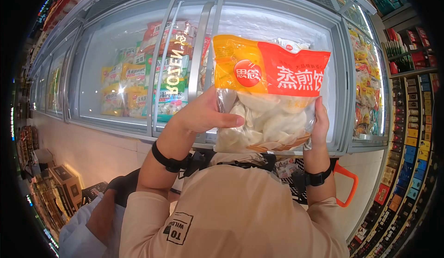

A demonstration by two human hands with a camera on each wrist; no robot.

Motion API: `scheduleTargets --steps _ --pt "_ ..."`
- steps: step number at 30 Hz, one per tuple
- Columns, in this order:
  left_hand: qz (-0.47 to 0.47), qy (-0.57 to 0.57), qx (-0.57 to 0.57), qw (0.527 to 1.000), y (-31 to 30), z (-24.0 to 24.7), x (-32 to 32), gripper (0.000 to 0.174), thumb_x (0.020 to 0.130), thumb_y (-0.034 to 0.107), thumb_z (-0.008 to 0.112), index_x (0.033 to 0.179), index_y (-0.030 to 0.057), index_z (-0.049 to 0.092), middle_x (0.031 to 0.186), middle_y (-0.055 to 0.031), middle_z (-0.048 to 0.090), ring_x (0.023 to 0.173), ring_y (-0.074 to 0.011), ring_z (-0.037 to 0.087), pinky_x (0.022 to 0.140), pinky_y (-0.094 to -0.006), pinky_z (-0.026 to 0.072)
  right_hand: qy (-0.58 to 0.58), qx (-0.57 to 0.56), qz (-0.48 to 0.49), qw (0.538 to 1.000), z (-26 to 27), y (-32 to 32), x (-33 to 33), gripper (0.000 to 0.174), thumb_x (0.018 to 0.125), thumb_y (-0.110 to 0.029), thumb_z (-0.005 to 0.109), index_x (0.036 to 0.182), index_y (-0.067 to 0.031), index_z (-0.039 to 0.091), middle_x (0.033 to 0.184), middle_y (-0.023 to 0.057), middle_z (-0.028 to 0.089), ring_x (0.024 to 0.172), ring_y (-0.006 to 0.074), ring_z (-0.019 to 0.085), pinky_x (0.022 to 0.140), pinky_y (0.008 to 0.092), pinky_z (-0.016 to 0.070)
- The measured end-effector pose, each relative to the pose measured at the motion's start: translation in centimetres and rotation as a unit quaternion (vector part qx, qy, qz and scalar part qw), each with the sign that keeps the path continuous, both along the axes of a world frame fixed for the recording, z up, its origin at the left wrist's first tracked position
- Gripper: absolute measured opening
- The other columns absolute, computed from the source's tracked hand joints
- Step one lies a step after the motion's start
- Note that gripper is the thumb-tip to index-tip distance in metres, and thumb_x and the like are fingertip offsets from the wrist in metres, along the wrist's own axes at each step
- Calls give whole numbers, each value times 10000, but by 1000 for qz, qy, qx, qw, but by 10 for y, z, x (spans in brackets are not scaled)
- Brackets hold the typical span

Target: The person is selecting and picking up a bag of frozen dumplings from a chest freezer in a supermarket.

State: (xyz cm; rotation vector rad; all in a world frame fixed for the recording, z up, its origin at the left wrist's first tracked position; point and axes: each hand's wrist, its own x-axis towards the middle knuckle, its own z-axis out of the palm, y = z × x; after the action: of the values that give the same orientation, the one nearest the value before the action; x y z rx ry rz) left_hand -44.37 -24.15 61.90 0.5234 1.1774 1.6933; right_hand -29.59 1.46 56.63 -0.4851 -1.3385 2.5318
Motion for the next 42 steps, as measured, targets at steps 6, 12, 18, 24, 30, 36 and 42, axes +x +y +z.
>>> scheduleTargets --steps 6,12,18,24,30,36,42 --pt "-2 -3 3 1000 0 -2 0 774 751 106 797 1412 17 405 1335 -73 538 1224 -180 506 1024 -341 404 -1 -3 -14 1000 -2 -2 -1 528 1051 -356 323 1358 56 445 1318 200 563 1156 309 603 994 428 485" --pt "0 5 44 999 3 -5 -1 737 774 12 751 1413 38 385 1320 -57 541 1201 -148 510 998 -327 434 -7 -2 -17 1000 -5 -2 -1 524 1052 -355 323 1352 55 454 1316 198 566 1157 306 603 996 427 484" --pt "-2 -7 45 999 1 -13 -2 715 777 24 751 1404 34 406 1321 -59 544 1218 -156 502 1018 -338 418 -12 13 2 1000 -13 3 2 520 1053 -351 320 1338 57 467 1304 197 574 1148 298 610 990 420 489" --pt "-5 -32 56 998 2 -22 -3 731 764 66 773 1399 18 414 1317 -75 550 1218 -183 516 1017 -346 418 -24 20 -9 999 -7 -2 2 494 1053 -328 332 1287 64 521 1233 176 619 1097 249 627 953 371 494" --pt "-19 -72 70 995 2 -22 -1 712 774 50 758 1399 25 418 1327 -74 548 1226 -191 516 1013 -349 420 -25 33 -8 999 -2 -8 8 474 1024 -346 430 1247 47 571 1194 130 644 1066 180 621 934 307 468" --pt "-21 -74 74 994 1 -22 1 739 767 37 751 1413 23 393 1358 -86 524 1268 -210 490 1053 -366 394 22 65 53 996 9 -13 7 423 954 -307 597 1211 29 597 1158 106 660 1021 163 630 903 314 489" --pt "-15 -69 73 995 0 -21 1 732 765 20 738 1412 22 395 1362 -89 522 1282 -217 482 1070 -378 383 -8 82 40 996 10 -14 6 348 924 -235 667 1168 9 625 1113 81 679 978 142 640 873 300 502"
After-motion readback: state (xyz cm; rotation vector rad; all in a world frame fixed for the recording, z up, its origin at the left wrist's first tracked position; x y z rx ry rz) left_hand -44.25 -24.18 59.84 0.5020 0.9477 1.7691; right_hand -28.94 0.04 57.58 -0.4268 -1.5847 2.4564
